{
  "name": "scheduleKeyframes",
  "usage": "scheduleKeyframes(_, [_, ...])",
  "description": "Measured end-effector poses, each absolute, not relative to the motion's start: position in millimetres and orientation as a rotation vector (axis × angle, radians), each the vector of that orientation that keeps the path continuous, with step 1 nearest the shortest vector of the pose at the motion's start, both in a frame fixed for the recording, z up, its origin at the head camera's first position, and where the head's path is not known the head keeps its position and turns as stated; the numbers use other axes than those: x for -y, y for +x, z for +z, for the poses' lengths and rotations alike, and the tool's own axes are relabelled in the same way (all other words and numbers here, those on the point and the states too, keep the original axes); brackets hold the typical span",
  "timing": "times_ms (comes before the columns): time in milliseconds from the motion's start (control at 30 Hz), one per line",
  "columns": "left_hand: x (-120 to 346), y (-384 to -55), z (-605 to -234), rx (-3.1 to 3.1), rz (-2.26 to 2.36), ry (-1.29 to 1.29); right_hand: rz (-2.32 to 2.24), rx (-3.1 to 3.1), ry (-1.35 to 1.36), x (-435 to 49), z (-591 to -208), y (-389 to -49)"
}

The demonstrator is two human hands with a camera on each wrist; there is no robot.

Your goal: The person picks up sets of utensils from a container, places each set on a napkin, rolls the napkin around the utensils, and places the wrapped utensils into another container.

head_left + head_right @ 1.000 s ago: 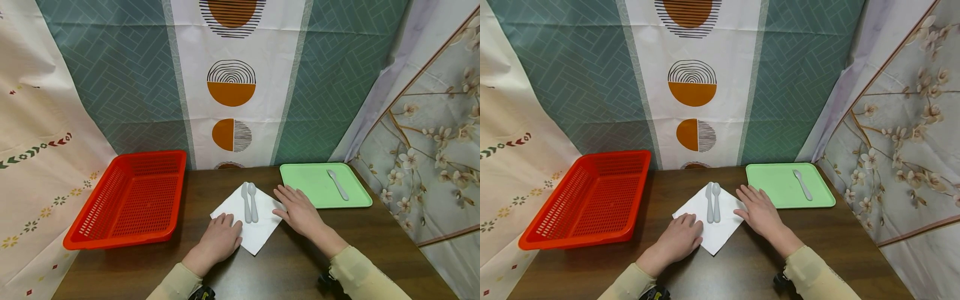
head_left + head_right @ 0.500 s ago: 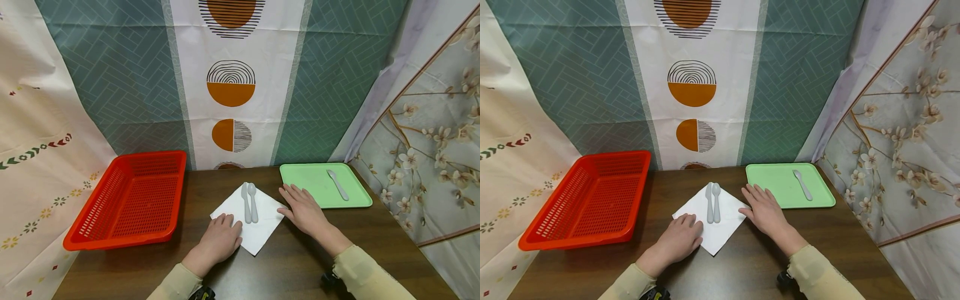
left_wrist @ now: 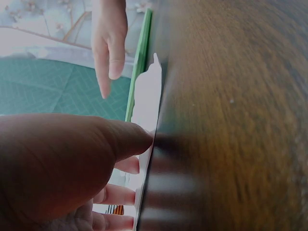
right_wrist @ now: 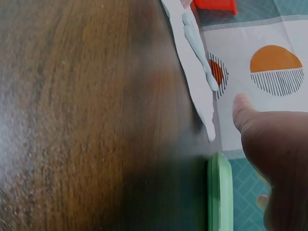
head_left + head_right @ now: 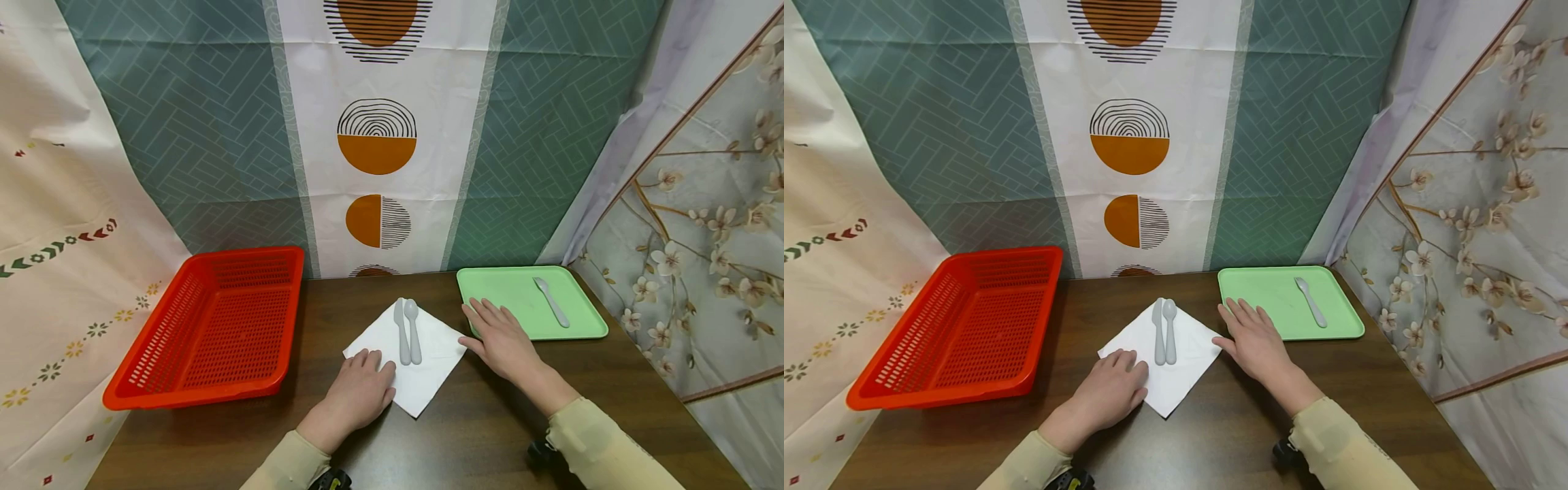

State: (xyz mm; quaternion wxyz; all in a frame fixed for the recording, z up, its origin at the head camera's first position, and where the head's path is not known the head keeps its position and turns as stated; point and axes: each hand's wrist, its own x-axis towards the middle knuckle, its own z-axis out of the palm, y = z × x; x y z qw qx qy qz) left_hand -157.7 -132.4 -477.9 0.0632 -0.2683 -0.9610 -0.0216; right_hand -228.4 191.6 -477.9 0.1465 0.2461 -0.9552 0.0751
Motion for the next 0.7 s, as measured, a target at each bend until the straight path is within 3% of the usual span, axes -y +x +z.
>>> scheduleKeyframes(700, [132.7, -157.0, -478.0, 2.896, -0.070, -0.817, 0.183, 2.788, 0.635, -207.9, -477.3, -230.3])
